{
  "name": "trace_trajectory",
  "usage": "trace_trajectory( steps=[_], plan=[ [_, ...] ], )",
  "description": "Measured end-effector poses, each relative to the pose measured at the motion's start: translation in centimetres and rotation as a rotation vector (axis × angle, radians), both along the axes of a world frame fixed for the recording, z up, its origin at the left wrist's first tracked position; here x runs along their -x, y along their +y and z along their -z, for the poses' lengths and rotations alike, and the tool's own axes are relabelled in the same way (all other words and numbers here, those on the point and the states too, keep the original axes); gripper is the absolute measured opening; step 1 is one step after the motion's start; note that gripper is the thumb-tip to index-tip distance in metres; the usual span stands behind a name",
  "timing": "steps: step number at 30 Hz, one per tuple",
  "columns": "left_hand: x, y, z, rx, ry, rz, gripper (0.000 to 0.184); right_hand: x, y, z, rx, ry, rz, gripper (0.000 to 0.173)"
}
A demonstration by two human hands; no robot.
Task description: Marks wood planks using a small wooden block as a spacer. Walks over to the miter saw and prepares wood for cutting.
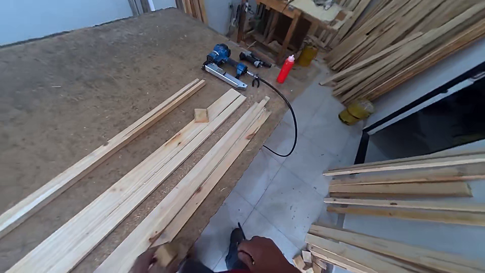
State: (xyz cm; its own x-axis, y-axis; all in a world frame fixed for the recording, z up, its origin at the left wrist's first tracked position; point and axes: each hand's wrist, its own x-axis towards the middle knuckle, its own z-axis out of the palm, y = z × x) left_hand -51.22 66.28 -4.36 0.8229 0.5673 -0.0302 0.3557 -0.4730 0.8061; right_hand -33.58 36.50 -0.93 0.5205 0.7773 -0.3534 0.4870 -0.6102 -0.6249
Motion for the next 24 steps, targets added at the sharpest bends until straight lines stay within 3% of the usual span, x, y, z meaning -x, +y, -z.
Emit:
trace_trajectory(
  steps=[5,13,17,24],
  plan=[
    [-9.9,-6.3,-1.0,-0.023,-0.122,0.149,0.056,-9.0,-3.9,-0.6,-0.008,-0.036,0.077,0.032],
    [-24.2,-4.7,2.2,-0.045,-0.124,0.004,0.060,-24.9,-3.1,0.7,0.126,0.025,0.087,0.034],
    [-36.8,-2.9,2.8,-0.051,-0.165,-0.050,0.058,-35.0,-2.4,0.0,0.271,0.018,0.047,0.038],
    [-62.3,1.5,2.2,-0.039,-0.122,0.006,0.055,-51.2,0.7,-2.6,0.283,-0.038,0.080,0.038]
  ],
)
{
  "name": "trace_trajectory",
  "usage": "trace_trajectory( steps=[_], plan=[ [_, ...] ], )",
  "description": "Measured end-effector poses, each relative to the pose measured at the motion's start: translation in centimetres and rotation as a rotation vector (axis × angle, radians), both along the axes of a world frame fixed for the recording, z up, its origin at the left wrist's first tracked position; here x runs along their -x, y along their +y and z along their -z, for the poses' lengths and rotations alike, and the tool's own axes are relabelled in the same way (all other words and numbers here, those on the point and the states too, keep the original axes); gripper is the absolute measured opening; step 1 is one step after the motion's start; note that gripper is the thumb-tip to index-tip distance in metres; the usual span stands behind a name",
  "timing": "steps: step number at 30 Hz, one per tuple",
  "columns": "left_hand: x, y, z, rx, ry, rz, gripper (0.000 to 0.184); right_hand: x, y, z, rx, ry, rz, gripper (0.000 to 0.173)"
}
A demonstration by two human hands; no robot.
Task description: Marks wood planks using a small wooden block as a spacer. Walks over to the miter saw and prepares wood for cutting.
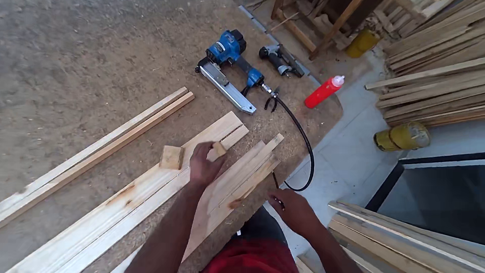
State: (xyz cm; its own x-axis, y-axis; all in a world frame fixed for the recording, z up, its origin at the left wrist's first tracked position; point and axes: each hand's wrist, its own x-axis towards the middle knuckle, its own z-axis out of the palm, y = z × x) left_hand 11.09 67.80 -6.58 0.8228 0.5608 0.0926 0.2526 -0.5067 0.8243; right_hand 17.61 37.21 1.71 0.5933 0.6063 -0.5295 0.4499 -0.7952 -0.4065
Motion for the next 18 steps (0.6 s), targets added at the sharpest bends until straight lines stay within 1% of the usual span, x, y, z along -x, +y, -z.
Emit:
trace_trajectory(
  steps=[2,4,7,9,11,18],
  plan=[
    [-5.8,1.2,0.6,-0.022,0.024,-0.002,0.055,-2.9,1.4,0.4,-0.056,0.013,-0.007,0.035],
    [-10.2,2.1,1.6,-0.055,0.060,-0.011,0.057,-5.0,2.7,1.4,-0.136,0.045,-0.053,0.033],
    [-14.1,2.3,3.4,-0.063,0.133,-0.037,0.059,-7.4,3.8,3.8,-0.317,0.058,-0.204,0.030],
    [-15.1,2.1,4.3,-0.097,0.177,-0.049,0.060,-9.4,4.3,4.9,-0.442,0.075,-0.294,0.027],
    [-15.4,1.8,5.0,-0.165,0.170,-0.056,0.059,-11.5,4.5,5.6,-0.542,0.090,-0.352,0.023],
    [-15.5,1.2,5.6,-0.204,0.194,-0.116,0.058,-17.1,4.1,6.0,-0.563,0.220,-0.442,0.020]
  ],
)
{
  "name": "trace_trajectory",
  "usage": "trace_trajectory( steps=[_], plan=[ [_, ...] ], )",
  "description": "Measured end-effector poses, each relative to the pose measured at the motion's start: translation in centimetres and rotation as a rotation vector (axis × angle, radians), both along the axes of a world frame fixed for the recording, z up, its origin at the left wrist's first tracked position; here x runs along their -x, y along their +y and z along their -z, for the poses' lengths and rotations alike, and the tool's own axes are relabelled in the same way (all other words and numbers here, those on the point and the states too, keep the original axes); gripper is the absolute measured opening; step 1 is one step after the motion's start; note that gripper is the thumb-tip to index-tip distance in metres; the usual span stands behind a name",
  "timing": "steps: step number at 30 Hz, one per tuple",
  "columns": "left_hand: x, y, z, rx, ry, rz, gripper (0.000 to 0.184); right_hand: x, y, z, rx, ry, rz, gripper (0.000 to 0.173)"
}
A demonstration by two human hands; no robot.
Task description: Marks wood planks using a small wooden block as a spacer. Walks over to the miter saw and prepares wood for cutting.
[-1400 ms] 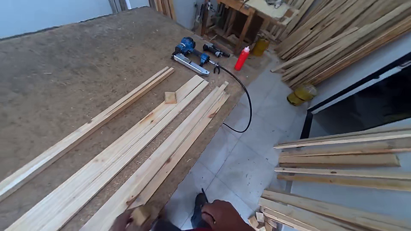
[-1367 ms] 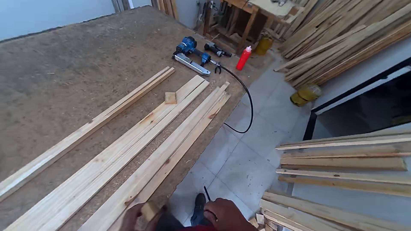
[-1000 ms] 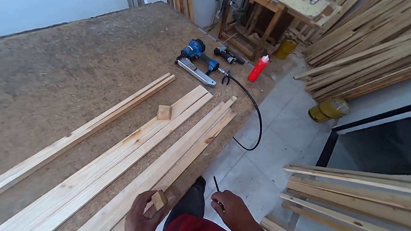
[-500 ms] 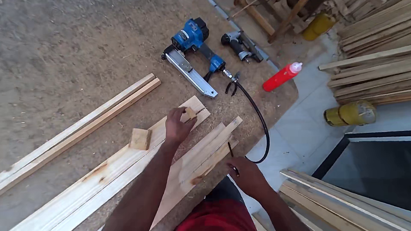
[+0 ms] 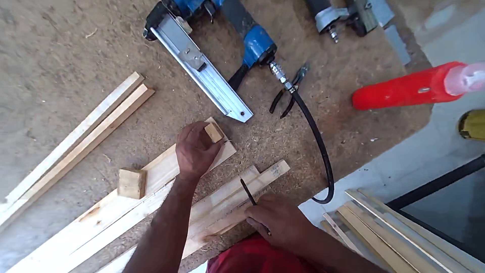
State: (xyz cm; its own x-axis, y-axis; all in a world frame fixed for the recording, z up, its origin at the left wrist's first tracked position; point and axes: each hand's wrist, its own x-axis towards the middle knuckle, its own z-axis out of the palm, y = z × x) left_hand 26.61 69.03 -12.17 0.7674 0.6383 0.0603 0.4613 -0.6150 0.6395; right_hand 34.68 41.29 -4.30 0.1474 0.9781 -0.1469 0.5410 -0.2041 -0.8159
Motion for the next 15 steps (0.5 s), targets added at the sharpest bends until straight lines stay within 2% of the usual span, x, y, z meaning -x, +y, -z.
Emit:
trace_trajectory(
  steps=[6,12,15],
  plan=[
    [0.2,-0.1,0.1,-0.016,-0.009,-0.001,0.059,-2.1,1.3,0.6,0.001,0.017,0.025,0.021],
    [0.2,0.0,0.2,-0.027,-0.032,0.008,0.058,-3.3,3.0,0.7,-0.026,0.008,0.070,0.039],
    [0.2,0.1,0.2,-0.028,-0.030,0.012,0.057,-3.7,3.6,0.9,-0.040,-0.024,0.080,0.040]
  ],
)
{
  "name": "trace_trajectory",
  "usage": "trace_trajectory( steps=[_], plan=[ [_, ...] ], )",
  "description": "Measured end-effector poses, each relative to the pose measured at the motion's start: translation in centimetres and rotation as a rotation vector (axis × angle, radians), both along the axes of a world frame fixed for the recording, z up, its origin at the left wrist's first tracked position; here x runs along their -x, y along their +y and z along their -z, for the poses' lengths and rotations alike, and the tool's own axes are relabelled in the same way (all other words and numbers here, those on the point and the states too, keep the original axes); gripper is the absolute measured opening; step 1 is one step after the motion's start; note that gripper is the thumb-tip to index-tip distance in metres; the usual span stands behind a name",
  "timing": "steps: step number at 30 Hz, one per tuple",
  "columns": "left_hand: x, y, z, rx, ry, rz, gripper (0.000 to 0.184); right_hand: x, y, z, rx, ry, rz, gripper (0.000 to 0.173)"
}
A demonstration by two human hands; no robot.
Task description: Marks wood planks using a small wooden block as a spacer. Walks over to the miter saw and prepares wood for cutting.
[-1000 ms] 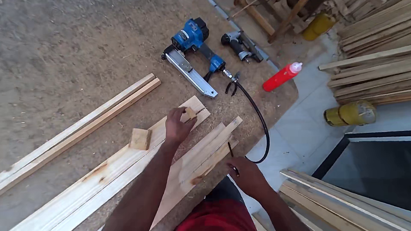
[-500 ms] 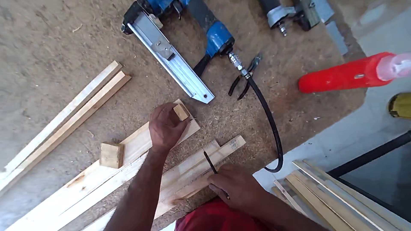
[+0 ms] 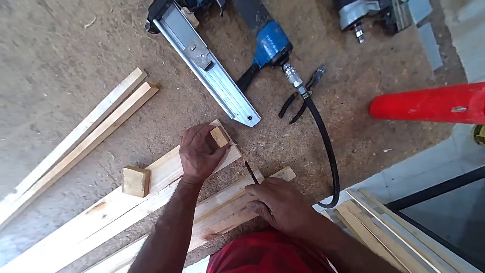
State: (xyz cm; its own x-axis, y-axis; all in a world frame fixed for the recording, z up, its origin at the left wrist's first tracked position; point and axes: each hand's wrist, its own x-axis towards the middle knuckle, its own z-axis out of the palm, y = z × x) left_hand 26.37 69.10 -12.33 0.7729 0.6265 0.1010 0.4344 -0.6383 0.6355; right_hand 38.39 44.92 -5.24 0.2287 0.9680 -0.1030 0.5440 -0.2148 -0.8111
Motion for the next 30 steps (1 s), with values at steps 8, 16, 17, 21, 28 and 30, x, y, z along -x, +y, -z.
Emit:
trace_trajectory(
  steps=[8,16,17,21,28,30],
  plan=[
    [0.1,0.0,0.1,-0.019,0.006,0.007,0.057,0.5,0.7,0.0,0.010,-0.022,-0.009,0.036],
    [0.0,0.0,0.0,-0.010,0.005,0.007,0.056,0.5,1.4,-0.4,-0.068,0.011,0.065,0.072],
    [0.0,0.0,-0.1,-0.009,0.006,0.006,0.056,0.5,1.6,-0.5,-0.077,0.010,0.080,0.068],
    [-0.2,0.2,0.3,-0.052,-0.029,0.007,0.054,0.7,3.6,-1.3,-0.104,-0.039,0.168,0.031],
    [-0.4,0.3,-0.2,-0.064,-0.008,0.002,0.050,2.3,9.6,-1.9,-0.060,-0.367,0.115,0.017],
    [-0.4,0.4,-0.3,-0.052,-0.002,0.008,0.044,2.7,11.1,-1.8,0.021,-0.470,0.091,0.016]
  ],
)
